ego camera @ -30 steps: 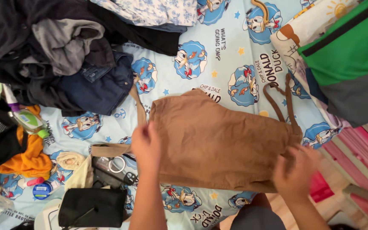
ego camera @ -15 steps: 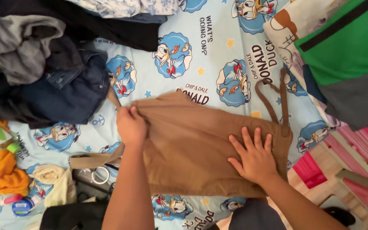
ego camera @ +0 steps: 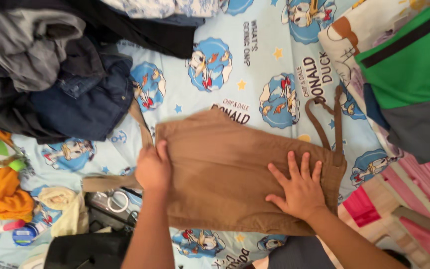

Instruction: The person folds a pair of brown shorts and a pair of dark blue jeans on a bed. They spread the garments flat, fold the legs together, and smooth the fabric by hand.

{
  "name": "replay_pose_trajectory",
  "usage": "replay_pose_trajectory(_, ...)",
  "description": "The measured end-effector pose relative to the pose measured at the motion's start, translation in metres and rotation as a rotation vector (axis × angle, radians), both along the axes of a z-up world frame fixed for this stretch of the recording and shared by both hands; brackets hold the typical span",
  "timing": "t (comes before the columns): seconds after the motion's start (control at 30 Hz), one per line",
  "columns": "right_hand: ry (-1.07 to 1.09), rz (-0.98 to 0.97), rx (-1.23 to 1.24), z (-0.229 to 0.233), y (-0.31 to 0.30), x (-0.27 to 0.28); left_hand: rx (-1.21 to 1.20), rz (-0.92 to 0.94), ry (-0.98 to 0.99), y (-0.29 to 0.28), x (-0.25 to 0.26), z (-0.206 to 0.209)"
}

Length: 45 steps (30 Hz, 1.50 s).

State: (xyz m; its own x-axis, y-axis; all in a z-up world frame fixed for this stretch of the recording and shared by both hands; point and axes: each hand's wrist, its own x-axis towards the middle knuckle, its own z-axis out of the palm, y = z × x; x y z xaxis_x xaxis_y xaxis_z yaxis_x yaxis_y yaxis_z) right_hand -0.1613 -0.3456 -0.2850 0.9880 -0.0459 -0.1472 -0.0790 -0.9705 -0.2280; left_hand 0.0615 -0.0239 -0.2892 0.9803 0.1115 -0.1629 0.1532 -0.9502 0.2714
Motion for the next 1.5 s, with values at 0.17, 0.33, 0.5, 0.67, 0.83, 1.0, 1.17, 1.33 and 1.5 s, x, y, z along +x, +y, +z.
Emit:
replay_pose_trajectory(0.17,0.058,0.026,-0.006,0.012,0.008,0.007,-0.015,0.003,-0.195,0.023,-0.026,-0.006)
replay_pose_trajectory(0.33,0.201,0.354,0.235,0.026,0.048,0.010,0.193,-0.052,-0.313,0.033,-0.078,-0.006)
replay_pose_trajectory(0.5,0.039,0.435,0.351,0.023,0.052,0.003,0.221,-0.028,-0.339,0.035,-0.067,0.003)
replay_pose_trajectory(0.67,-0.077,-0.034,0.204,0.008,0.038,-0.010,-0.306,-0.455,-0.298,-0.102,-0.103,0.017)
replay_pose_trajectory(0.83,-0.094,-0.261,0.074,-0.001,0.006,-0.015,-0.242,-0.803,0.093,-0.127,-0.109,0.025)
replay_pose_trajectory(1.0,0.134,-0.302,-0.356,-0.002,0.001,-0.024,0.036,-0.441,0.006,-0.017,-0.084,0.001)
replay_pose_trajectory(1.17,-0.145,-0.661,-0.061,0.007,-0.008,-0.050,0.183,-0.423,-0.041,0.028,-0.081,-0.005)
replay_pose_trajectory(1.33,0.011,-0.990,0.311,0.020,-0.032,-0.067,-0.090,-0.515,0.097,-0.047,-0.125,0.011)
replay_pose_trajectory(1.5,0.351,-1.335,1.180,0.019,-0.077,-0.062,-0.525,-0.859,0.332,-0.115,-0.196,0.051)
